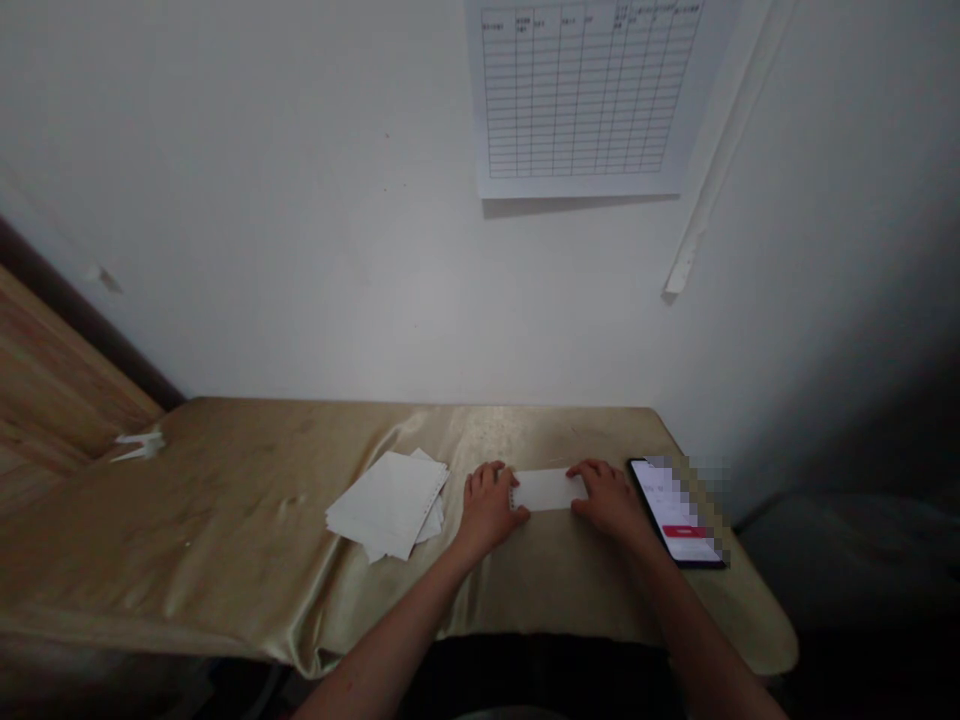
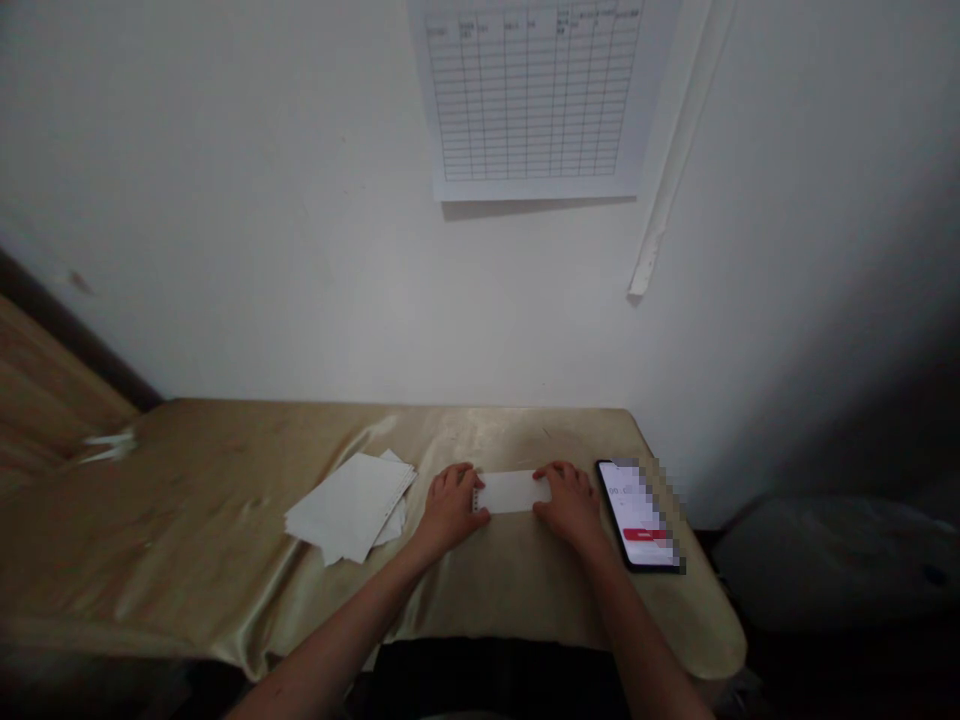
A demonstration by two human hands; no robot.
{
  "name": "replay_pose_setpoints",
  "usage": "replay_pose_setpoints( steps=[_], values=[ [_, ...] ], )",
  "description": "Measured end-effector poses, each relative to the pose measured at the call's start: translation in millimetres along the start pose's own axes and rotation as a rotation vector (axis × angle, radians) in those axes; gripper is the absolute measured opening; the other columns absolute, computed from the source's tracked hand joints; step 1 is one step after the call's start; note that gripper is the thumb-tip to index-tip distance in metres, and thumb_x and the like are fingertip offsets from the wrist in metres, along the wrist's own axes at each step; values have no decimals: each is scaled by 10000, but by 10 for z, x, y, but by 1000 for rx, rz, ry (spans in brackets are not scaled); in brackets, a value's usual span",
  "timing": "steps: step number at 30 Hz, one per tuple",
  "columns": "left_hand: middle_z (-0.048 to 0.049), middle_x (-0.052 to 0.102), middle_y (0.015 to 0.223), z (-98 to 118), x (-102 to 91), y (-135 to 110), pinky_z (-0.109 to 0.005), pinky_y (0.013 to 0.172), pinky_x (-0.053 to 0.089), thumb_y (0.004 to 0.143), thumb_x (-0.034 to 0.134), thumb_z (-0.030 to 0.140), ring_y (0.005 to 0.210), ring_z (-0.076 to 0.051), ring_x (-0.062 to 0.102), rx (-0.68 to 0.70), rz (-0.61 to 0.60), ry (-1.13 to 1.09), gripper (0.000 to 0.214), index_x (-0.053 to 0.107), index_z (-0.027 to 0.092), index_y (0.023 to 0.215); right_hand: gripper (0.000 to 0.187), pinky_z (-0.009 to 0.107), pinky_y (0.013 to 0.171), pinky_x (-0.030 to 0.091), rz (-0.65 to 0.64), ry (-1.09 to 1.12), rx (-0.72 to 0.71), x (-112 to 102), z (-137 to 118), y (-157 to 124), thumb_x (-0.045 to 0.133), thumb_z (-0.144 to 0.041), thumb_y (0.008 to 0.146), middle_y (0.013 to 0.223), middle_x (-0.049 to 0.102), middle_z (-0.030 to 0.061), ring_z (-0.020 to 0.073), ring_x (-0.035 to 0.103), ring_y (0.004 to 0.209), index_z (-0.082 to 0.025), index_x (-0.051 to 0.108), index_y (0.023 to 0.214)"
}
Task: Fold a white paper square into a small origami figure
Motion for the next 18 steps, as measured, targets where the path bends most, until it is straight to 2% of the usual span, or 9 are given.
replay_pose_setpoints(
  steps=[7, 18],
  values=[
    [-54, 495, 1418, -68, -45, 10, -403, 1137, 304, 711, 699, 225, 1352, -256, 407, 104, -42, -71, 413, 627, 251, 1117, 597, 375, 1008, 346, -57, 37, -56, 60, 129, 83, 555, -123, 695, 1407, 464, 8, 248, 412, 1287, -348, 596, 1246],
    [-44, 498, 1459, -148, -27, -9, -412, 1179, 288, 731, 696, 193, 1397, -249, 380, 215, -36, -130, 434, 657, 247, 1160, 604, 378, 1055, 342, -62, 88, -103, 63, 196, 121, 492, -49, 699, 1420, 482, -11, 229, 406, 1319, -344, 653, 1200]
  ],
)
Point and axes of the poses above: each hand's wrist, its own y-axis towards the middle knuckle, its own x-axis out of the palm, z = x × y, the point moved 10 cm from there along y, towards the middle knuckle
